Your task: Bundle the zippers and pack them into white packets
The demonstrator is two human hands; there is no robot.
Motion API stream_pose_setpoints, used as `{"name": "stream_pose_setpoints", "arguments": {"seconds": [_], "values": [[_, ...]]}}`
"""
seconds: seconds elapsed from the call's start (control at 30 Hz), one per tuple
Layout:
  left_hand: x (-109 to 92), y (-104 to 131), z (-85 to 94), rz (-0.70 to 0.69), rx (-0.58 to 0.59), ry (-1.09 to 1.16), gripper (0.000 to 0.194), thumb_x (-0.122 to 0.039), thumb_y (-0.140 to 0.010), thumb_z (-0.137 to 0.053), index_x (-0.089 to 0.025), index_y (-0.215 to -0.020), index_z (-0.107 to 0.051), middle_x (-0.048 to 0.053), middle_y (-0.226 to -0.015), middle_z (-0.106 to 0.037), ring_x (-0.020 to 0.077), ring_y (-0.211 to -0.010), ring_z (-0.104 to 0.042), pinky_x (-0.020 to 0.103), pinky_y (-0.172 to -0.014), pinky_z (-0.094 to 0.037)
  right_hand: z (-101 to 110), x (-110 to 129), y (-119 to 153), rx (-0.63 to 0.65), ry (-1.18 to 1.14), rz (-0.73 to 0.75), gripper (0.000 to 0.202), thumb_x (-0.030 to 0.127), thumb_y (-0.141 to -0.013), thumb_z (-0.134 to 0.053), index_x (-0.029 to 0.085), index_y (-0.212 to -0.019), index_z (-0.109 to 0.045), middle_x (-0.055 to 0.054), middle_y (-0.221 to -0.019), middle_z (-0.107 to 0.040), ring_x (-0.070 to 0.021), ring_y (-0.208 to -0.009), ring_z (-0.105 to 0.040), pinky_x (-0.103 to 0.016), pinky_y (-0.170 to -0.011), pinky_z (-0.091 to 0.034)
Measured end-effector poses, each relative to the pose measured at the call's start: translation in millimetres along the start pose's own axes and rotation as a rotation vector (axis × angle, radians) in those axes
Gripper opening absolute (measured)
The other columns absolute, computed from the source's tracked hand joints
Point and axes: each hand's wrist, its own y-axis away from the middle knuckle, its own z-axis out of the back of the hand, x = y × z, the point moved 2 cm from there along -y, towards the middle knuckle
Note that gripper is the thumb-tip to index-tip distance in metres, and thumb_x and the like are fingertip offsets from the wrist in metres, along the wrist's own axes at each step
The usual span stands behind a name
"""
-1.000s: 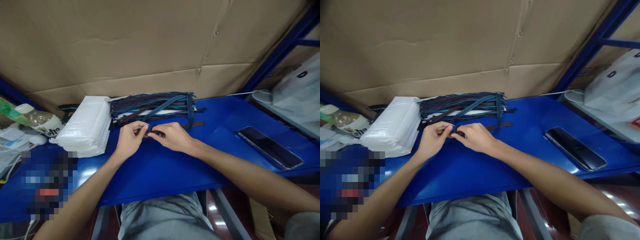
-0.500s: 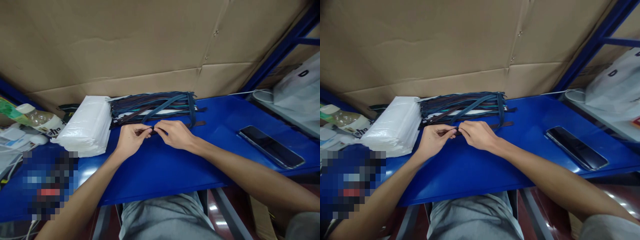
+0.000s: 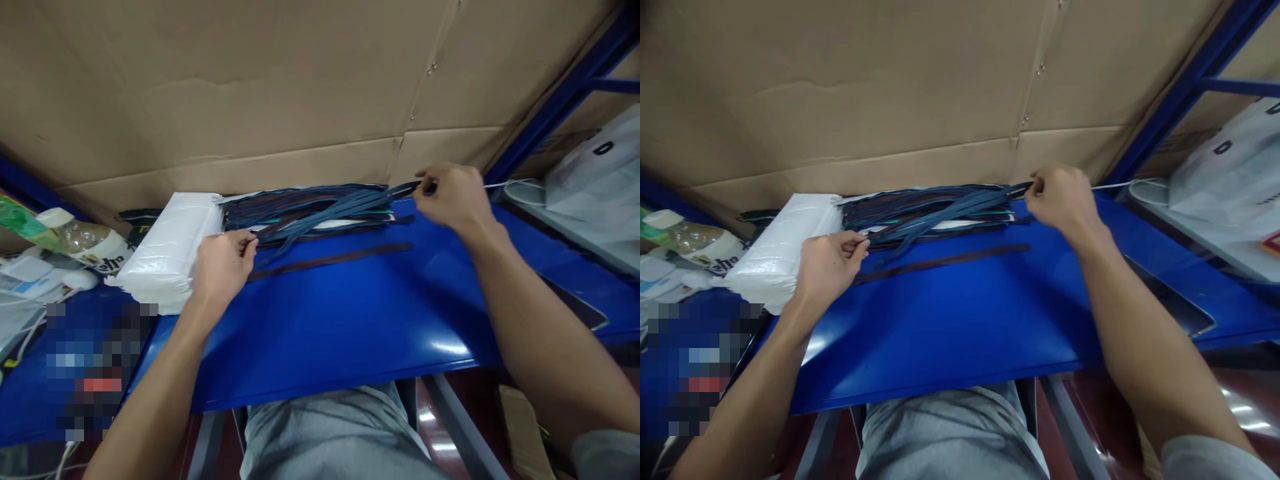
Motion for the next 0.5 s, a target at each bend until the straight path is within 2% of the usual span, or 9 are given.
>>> {"name": "stream_pose_setpoints", "arguments": {"seconds": [0.1, 0.2, 0.3, 0.4, 0.5], "values": [[-5, 0, 5.9, -0.032, -0.039, -0.085, 0.017, -0.034, -0.098, -0.069, -0.025, -0.098, -0.083, 0.007, -0.085, -0.082, 0.0301, -0.084, -0.079, 0.040, -0.083, -0.060, 14, -17, 4, 0.005, 0.022, -0.146, 0.013, 0.017, -0.093, -0.066, 0.015, -0.092, -0.079, -0.021, -0.118, -0.081, -0.0303, -0.108, -0.072, -0.040, -0.097, -0.049], [-11, 1, 5.9, -0.068, -0.017, -0.245, 0.020, -0.033, -0.100, -0.063, -0.025, -0.098, -0.081, 0.008, -0.088, -0.082, 0.0308, -0.084, -0.078, 0.040, -0.081, -0.057, 19, -18, 9, 0.068, 0.036, -0.238, 0.016, 0.024, -0.091, -0.072, 0.012, -0.095, -0.082, -0.023, -0.100, -0.081, -0.0285, -0.094, -0.071, -0.040, -0.088, -0.048], [-13, 2, 4.2, -0.062, -0.009, -0.385, 0.024, -0.031, -0.103, -0.058, -0.023, -0.099, -0.080, 0.010, -0.089, -0.082, 0.0316, -0.085, -0.078, 0.041, -0.079, -0.056, 21, -14, 11, 0.104, -0.013, -0.270, 0.015, 0.022, -0.089, -0.074, 0.011, -0.094, -0.083, -0.025, -0.099, -0.081, -0.0259, -0.089, -0.070, -0.040, -0.086, -0.048], [-17, 3, 3.2, -0.098, -0.070, -0.427, 0.028, -0.029, -0.104, -0.057, -0.022, -0.120, -0.080, 0.014, -0.113, -0.082, 0.0346, -0.101, -0.077, 0.045, -0.089, -0.058, 19, -9, 11, 0.110, -0.111, -0.265, 0.016, 0.024, -0.089, -0.075, 0.011, -0.091, -0.084, -0.025, -0.098, -0.082, -0.0255, -0.089, -0.072, -0.039, -0.085, -0.049], [-31, 6, 0.3, -0.247, -0.145, -0.404, 0.047, -0.027, -0.104, -0.061, -0.022, -0.150, -0.067, 0.018, -0.147, -0.068, 0.0392, -0.131, -0.066, 0.054, -0.109, -0.053, 11, 1, 15, 0.148, -0.280, -0.222, 0.019, 0.032, -0.089, -0.078, 0.014, -0.089, -0.085, -0.017, -0.088, -0.083, -0.0259, -0.084, -0.076, -0.038, -0.078, -0.055]]}}
